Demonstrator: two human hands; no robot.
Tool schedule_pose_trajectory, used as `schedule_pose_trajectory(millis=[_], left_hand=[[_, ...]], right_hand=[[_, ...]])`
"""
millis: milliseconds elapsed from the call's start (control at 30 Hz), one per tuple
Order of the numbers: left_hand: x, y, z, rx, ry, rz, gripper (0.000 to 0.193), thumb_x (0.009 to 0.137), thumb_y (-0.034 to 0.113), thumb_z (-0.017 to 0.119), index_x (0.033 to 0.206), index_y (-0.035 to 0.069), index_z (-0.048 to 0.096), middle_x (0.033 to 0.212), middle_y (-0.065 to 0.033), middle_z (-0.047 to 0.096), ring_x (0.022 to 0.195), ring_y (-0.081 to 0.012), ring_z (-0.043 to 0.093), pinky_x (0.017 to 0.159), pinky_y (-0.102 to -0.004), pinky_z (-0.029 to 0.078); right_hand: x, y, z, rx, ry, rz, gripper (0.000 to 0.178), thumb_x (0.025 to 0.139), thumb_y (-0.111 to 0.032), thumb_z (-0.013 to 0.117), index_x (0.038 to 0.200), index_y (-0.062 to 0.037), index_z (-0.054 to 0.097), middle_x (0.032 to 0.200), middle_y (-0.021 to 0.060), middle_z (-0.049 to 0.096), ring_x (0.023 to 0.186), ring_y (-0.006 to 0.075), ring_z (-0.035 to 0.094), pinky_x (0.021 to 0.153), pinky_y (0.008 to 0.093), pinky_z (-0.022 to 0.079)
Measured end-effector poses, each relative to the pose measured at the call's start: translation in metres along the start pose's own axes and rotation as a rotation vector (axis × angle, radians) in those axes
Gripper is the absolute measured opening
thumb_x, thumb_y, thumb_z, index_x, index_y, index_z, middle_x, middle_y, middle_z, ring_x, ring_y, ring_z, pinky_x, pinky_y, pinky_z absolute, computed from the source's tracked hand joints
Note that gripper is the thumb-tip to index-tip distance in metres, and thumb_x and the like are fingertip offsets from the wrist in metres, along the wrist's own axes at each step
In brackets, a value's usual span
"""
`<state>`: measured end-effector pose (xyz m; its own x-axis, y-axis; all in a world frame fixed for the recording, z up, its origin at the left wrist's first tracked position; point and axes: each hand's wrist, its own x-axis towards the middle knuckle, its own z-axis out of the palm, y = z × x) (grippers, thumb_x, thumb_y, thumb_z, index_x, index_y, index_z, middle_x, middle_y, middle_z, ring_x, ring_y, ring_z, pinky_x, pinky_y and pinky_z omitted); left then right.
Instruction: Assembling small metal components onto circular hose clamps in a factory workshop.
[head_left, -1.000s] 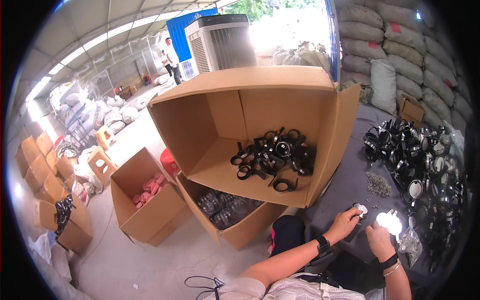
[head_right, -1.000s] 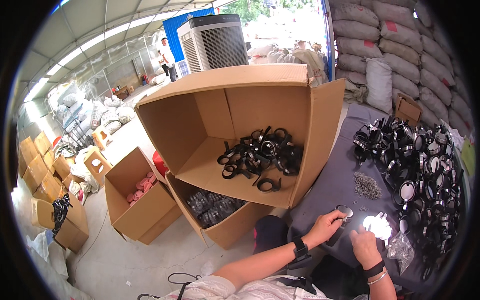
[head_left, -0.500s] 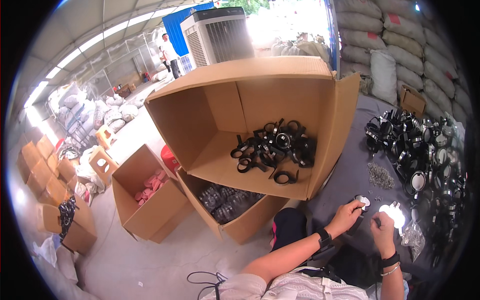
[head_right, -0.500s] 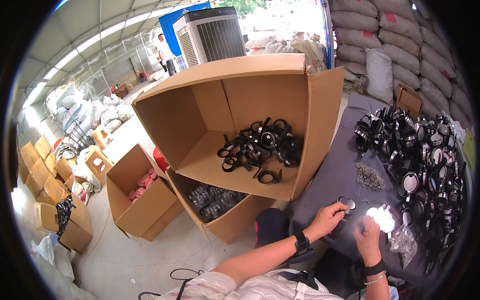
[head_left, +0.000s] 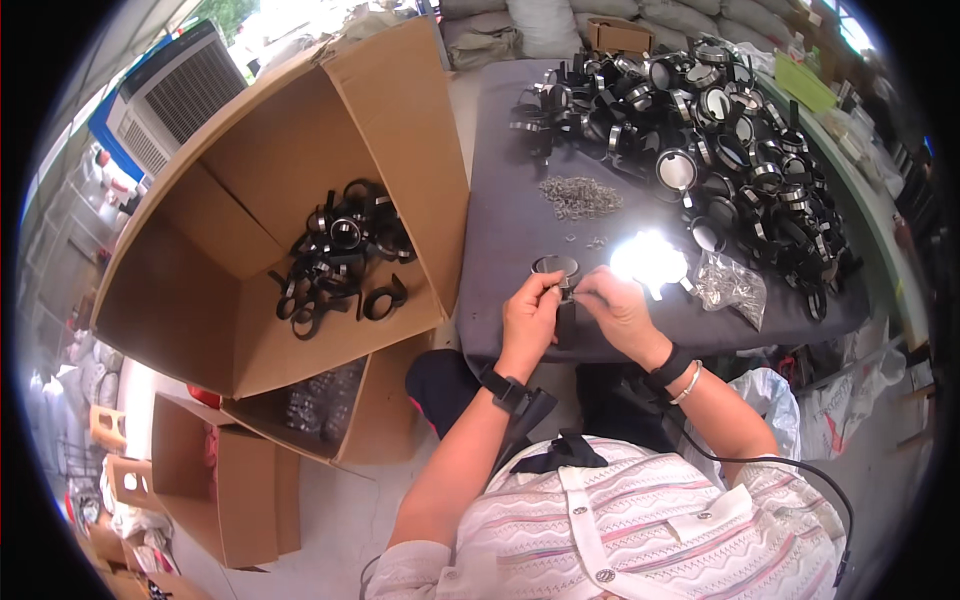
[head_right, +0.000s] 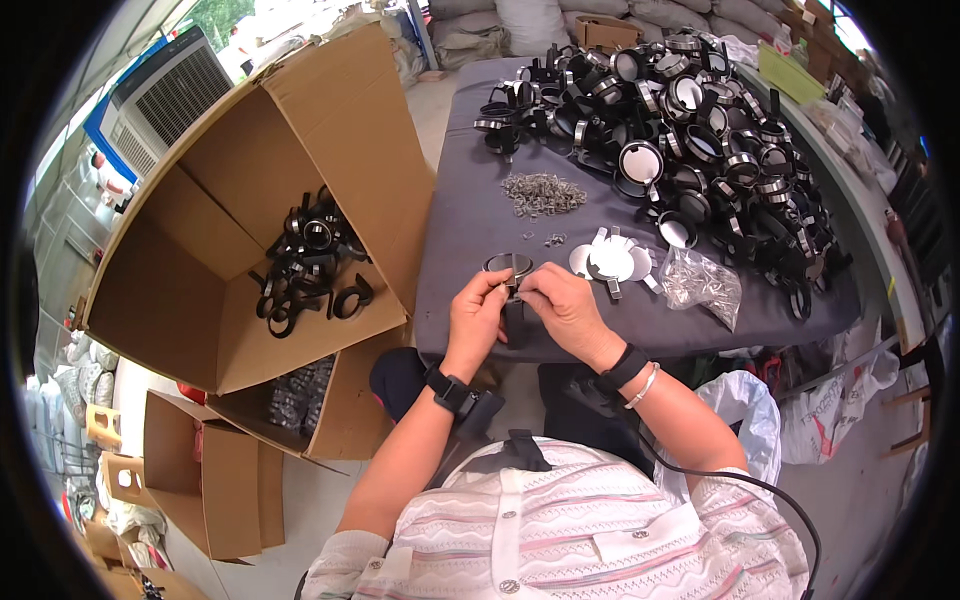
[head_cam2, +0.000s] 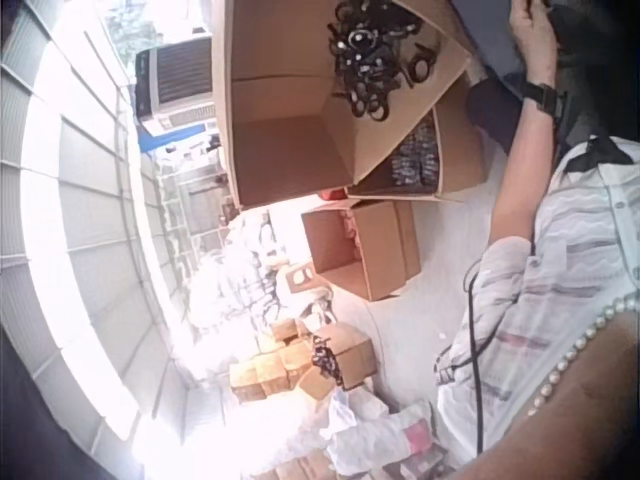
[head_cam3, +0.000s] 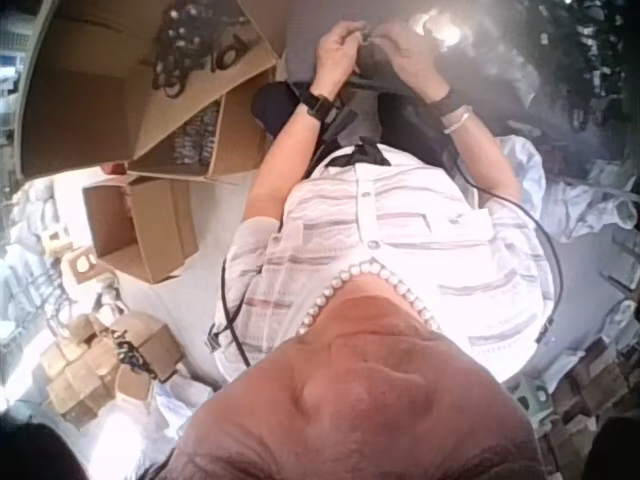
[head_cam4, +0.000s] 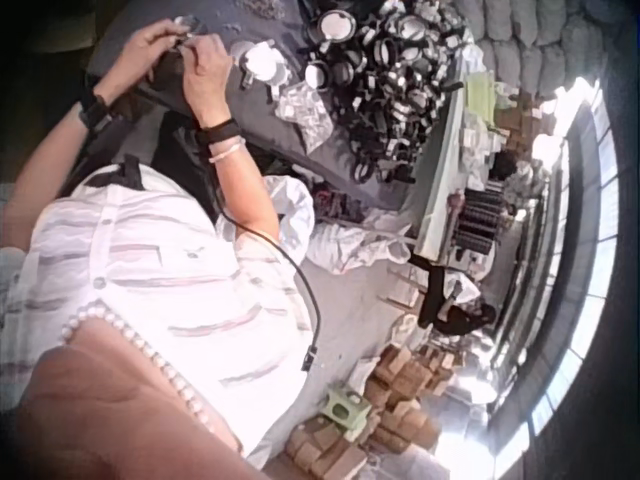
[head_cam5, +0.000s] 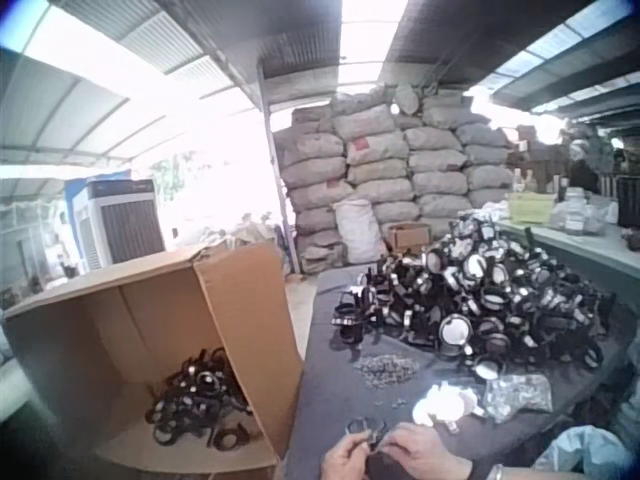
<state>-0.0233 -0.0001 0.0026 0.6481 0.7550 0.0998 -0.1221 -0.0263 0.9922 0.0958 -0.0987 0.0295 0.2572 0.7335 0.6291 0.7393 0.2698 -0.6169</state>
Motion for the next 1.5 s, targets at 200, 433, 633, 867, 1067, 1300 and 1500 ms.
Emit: schedule_pose_trajectory(millis=[200, 433, 633, 867, 1067, 1300, 1500], left_hand=[[-0.002, -0.002, 0.003, 0.076, 0.03, 0.008, 0.02, 0.09, 0.007, 0.05, 0.107, 0.005, 0.062, 0.071, 0.0006, 0.056, 0.045, -0.0039, 0.046, 0.038, -0.0204, 0.04], [-0.005, 0.002, 0.002, 0.06, -0.006, -0.054, 0.023, 0.091, 0.008, 0.05, 0.11, 0.007, 0.062, 0.072, 0.0012, 0.058, 0.048, -0.0035, 0.047, 0.04, -0.0203, 0.041], [-0.005, -0.002, 0.001, 0.048, -0.017, -0.014, 0.024, 0.092, 0.009, 0.049, 0.113, 0.007, 0.061, 0.073, 0.001, 0.058, 0.05, -0.0037, 0.048, 0.04, -0.0204, 0.042], [-0.005, -0.004, -0.001, 0.035, -0.048, -0.005, 0.025, 0.09, 0.008, 0.051, 0.113, 0.006, 0.061, 0.073, 0.001, 0.057, 0.05, -0.0035, 0.048, 0.04, -0.0199, 0.041], [-0.006, -0.004, 0.002, 0.002, -0.031, -0.001, 0.025, 0.089, 0.007, 0.054, 0.113, 0.006, 0.061, 0.071, 0.0018, 0.057, 0.05, -0.0029, 0.048, 0.04, -0.0192, 0.041], [-0.005, 0.004, 0.004, 0.08, 0.073, -0.03, 0.016, 0.085, 0.011, 0.061, 0.099, 0.005, 0.064, 0.069, 0.0011, 0.059, 0.053, -0.0039, 0.05, 0.043, -0.0222, 0.041], [-0.001, -0.002, 0.008, -0.017, 0.068, 0.069, 0.016, 0.088, 0.002, 0.051, 0.101, 0.003, 0.06, 0.076, -0.0017, 0.059, 0.051, -0.0039, 0.049, 0.037, -0.0187, 0.041]], right_hand=[[0.003, 0.006, 0.007, -0.154, 0.032, -0.094, 0.01, 0.077, 0.002, 0.062, 0.085, -0.0011, 0.058, 0.078, 0.0119, 0.056, 0.07, 0.0297, 0.059, 0.059, 0.0359, 0.046], [0.008, 0.005, 0.01, -0.137, 0.054, -0.214, 0.008, 0.073, 0.003, 0.064, 0.079, 0.0008, 0.059, 0.078, 0.0135, 0.058, 0.062, 0.0308, 0.061, 0.053, 0.0351, 0.049], [0.007, 0.009, 0.007, -0.2, 0.033, -0.222, 0.011, 0.071, 0.003, 0.066, 0.078, 0.0007, 0.059, 0.077, 0.0125, 0.058, 0.059, 0.0296, 0.061, 0.051, 0.0343, 0.05], [0.008, 0.007, 0.008, -0.197, 0.038, -0.227, 0.012, 0.07, 0.003, 0.067, 0.079, -0.0004, 0.058, 0.077, 0.0121, 0.058, 0.061, 0.0296, 0.061, 0.052, 0.0343, 0.05], [0.007, -0.002, 0.01, 0.073, 0.045, 0.123, 0.01, 0.072, 0.003, 0.067, 0.078, -0.0002, 0.06, 0.073, 0.0096, 0.059, 0.062, 0.0195, 0.058, 0.056, 0.0301, 0.045], [0.013, -0.007, 0.015, 0.101, 0.044, 0.334, 0.014, 0.077, -0.012, 0.068, 0.077, 0.0004, 0.062, 0.07, 0.0087, 0.062, 0.066, 0.0151, 0.058, 0.061, 0.0298, 0.047], [-0.006, -0.005, 0.013, 0.188, 0.08, 0.327, 0.012, 0.08, -0.007, 0.061, 0.088, 0.0007, 0.061, 0.081, 0.0145, 0.063, 0.076, 0.0247, 0.063, 0.067, 0.0336, 0.049]])
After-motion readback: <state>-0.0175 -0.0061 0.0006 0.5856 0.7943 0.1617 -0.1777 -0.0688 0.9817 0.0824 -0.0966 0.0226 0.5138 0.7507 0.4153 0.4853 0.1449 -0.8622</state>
